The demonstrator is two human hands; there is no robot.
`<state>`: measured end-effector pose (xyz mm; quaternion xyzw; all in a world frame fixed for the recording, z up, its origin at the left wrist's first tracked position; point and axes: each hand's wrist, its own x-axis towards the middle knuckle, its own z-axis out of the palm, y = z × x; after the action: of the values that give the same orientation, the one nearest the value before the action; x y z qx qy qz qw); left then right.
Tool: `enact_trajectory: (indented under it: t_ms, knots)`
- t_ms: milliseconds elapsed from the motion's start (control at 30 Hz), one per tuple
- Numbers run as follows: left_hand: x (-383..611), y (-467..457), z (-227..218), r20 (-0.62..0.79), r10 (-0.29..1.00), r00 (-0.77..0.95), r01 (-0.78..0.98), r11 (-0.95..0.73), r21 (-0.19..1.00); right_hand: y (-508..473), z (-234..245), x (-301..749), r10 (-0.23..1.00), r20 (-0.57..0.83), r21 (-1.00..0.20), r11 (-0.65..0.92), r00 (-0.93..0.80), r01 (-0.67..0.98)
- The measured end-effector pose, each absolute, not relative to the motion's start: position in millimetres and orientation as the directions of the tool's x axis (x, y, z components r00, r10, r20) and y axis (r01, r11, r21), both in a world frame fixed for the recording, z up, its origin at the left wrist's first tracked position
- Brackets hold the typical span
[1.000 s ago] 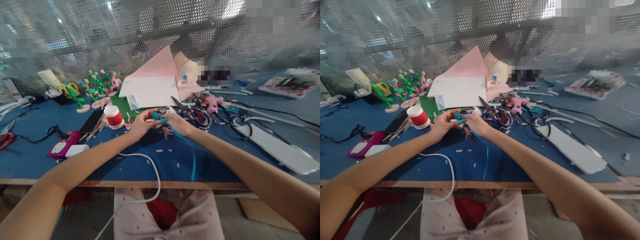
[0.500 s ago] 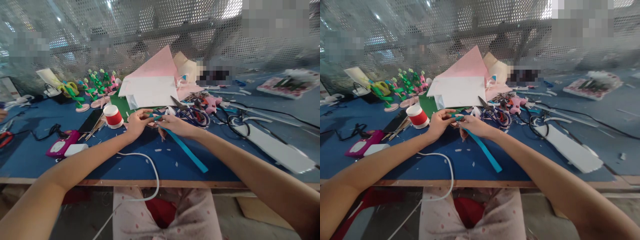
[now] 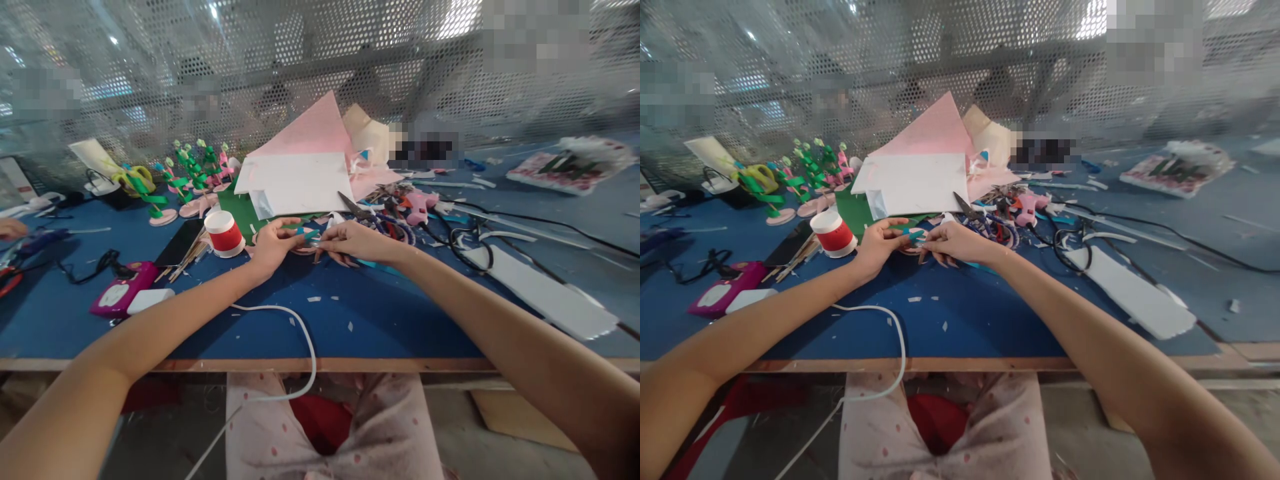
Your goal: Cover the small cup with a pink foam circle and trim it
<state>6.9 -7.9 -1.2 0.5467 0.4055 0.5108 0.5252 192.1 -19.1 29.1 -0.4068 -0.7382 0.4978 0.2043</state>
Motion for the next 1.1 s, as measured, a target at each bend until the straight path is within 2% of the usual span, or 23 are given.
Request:
enact_trajectory:
  t_ms: [367,533,1100]
  knots:
    - [9.5,-11.8,5.4,0.044,0.994,0.103,-0.134,-0.03,0.991,-12.9,25.9,197.0,0.846,-0.041,-0.884,0.217,-0.532,0.414]
    - [9.9,-12.6,6.9,0.022,0.993,0.115,-0.138,-0.006,0.99,-12.0,24.1,199.7,0.841,0.019,-0.848,0.3,-0.54,0.437]
    - [5.6,-6.4,-2.8,0.168,0.978,0.125,-0.048,-0.163,0.985,-11.9,26.6,201.0,0.836,-0.003,-0.815,0.316,-0.549,0.485]
